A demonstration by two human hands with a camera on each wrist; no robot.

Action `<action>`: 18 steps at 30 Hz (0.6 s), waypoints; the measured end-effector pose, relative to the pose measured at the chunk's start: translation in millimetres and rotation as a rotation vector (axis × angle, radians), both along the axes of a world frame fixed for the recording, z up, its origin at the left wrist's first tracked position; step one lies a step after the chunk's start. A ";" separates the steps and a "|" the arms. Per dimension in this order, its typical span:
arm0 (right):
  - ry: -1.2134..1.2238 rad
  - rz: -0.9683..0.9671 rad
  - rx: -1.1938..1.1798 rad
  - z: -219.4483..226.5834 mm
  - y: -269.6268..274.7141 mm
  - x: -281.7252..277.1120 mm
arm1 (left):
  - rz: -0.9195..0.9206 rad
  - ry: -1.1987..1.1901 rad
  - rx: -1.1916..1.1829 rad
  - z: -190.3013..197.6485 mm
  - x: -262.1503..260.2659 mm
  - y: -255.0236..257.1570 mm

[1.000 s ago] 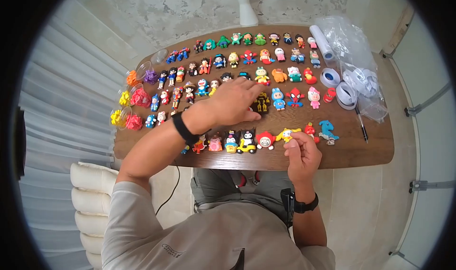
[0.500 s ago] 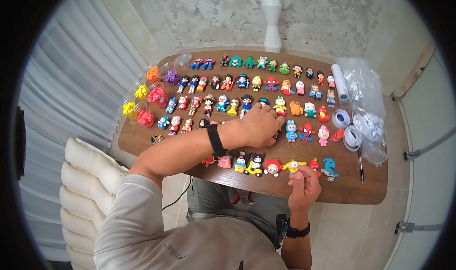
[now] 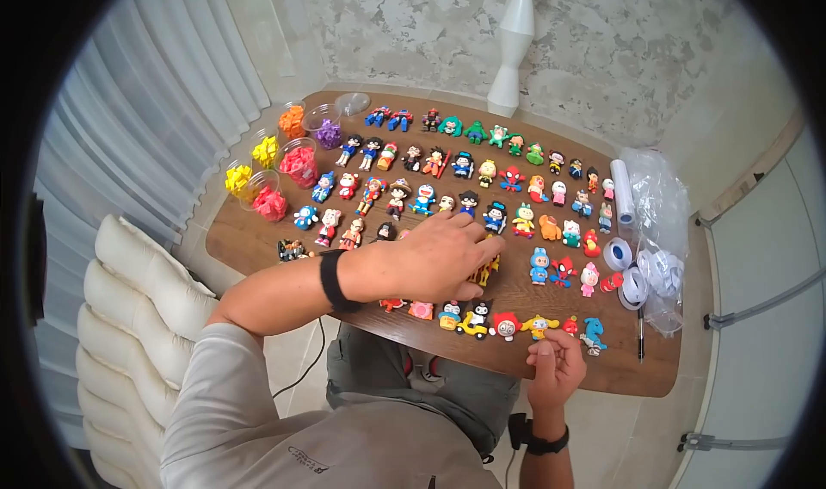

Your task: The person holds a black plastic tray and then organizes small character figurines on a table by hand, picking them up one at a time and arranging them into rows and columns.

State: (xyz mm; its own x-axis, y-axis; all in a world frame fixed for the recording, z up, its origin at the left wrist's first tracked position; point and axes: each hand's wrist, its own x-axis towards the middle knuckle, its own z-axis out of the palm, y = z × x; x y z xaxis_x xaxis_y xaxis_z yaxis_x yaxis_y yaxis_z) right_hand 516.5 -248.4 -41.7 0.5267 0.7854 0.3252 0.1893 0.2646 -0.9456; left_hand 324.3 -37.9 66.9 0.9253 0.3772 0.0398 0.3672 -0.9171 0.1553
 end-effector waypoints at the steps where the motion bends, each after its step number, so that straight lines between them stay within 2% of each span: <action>1: -0.101 0.064 -0.030 18.1 4.5 0.9 | -0.012 -0.032 -0.040 2.2 -18.0 0.4; 3: -0.284 0.172 -0.084 60.9 19.8 13.7 | -0.012 -0.065 -0.074 10.7 -38.7 -2.3; 5: -0.359 0.205 -0.154 96.0 43.7 18.2 | -0.018 -0.124 -0.087 12.9 -60.0 -2.1; 8: -0.501 0.252 -0.262 127.1 96.2 28.2 | 0.008 -0.129 -0.131 21.6 -92.5 -5.3; 10: -0.530 0.284 -0.357 137.7 138.0 38.0 | -0.003 -0.173 -0.202 26.1 -116.1 -8.2; 12: -0.591 0.330 -0.309 141.0 185.5 37.7 | -0.018 -0.210 -0.278 30.2 -136.2 -11.4; 14: -0.687 0.427 -0.358 141.1 234.6 44.0 | -0.031 -0.204 -0.325 33.5 -154.0 -11.6; 18: -1.056 0.372 -0.452 131.5 325.0 31.2 | -0.028 -0.192 -0.394 28.6 -186.4 -9.4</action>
